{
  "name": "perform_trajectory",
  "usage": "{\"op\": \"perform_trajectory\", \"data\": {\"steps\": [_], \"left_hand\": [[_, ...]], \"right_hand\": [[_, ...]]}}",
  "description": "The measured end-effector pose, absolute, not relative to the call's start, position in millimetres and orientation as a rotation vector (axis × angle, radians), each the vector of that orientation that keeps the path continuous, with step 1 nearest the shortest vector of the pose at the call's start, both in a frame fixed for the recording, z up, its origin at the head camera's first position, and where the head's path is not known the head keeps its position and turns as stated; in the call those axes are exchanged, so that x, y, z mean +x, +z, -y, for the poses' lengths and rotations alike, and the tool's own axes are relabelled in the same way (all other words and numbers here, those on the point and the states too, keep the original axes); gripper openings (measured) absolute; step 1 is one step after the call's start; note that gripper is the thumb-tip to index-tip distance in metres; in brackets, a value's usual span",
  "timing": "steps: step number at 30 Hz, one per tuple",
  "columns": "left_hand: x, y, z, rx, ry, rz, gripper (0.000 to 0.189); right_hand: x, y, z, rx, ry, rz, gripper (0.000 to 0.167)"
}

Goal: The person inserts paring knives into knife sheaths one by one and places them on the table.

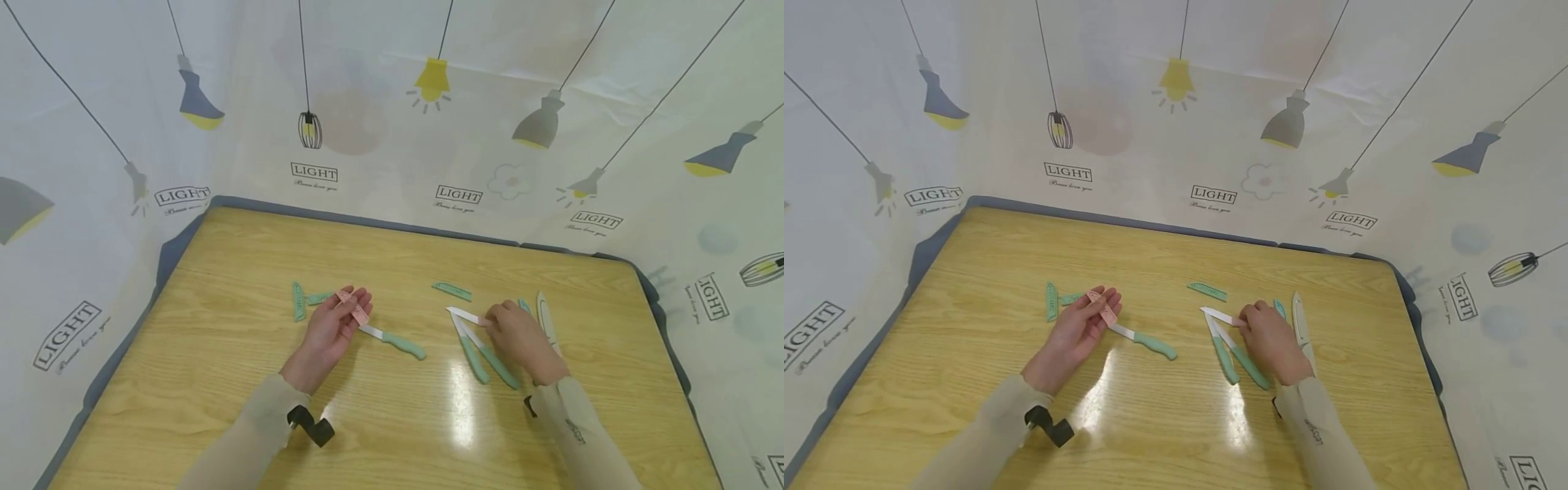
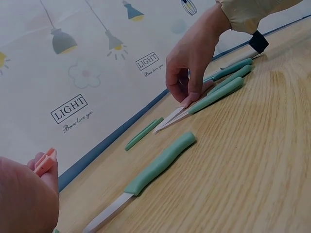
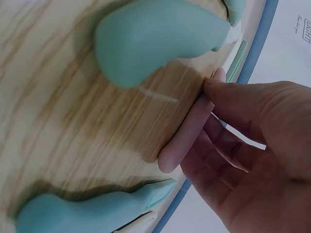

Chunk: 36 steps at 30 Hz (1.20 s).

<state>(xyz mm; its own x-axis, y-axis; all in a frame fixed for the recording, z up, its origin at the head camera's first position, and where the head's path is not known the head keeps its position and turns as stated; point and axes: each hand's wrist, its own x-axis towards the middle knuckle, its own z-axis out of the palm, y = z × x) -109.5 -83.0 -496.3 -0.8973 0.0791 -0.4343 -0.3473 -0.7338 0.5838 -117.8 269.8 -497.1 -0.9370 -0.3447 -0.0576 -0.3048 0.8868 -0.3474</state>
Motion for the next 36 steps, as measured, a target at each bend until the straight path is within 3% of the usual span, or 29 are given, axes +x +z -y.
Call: {"op": "perform_trajectory", "data": {"steps": [17,36], "left_hand": [[-107.4,-498.1,77.1,-0.585,2.685,-0.927,0.039],[-99.7,-496.4,67.1,-0.576,2.718,-0.963,0.023]], "right_hand": [[-99.4,-488.3,-265.2,-0.325,-0.639,-2.899,0.026],[-62.9,-486.0,-226.8,-0.389,-1.214,-2.821,0.018]]}}
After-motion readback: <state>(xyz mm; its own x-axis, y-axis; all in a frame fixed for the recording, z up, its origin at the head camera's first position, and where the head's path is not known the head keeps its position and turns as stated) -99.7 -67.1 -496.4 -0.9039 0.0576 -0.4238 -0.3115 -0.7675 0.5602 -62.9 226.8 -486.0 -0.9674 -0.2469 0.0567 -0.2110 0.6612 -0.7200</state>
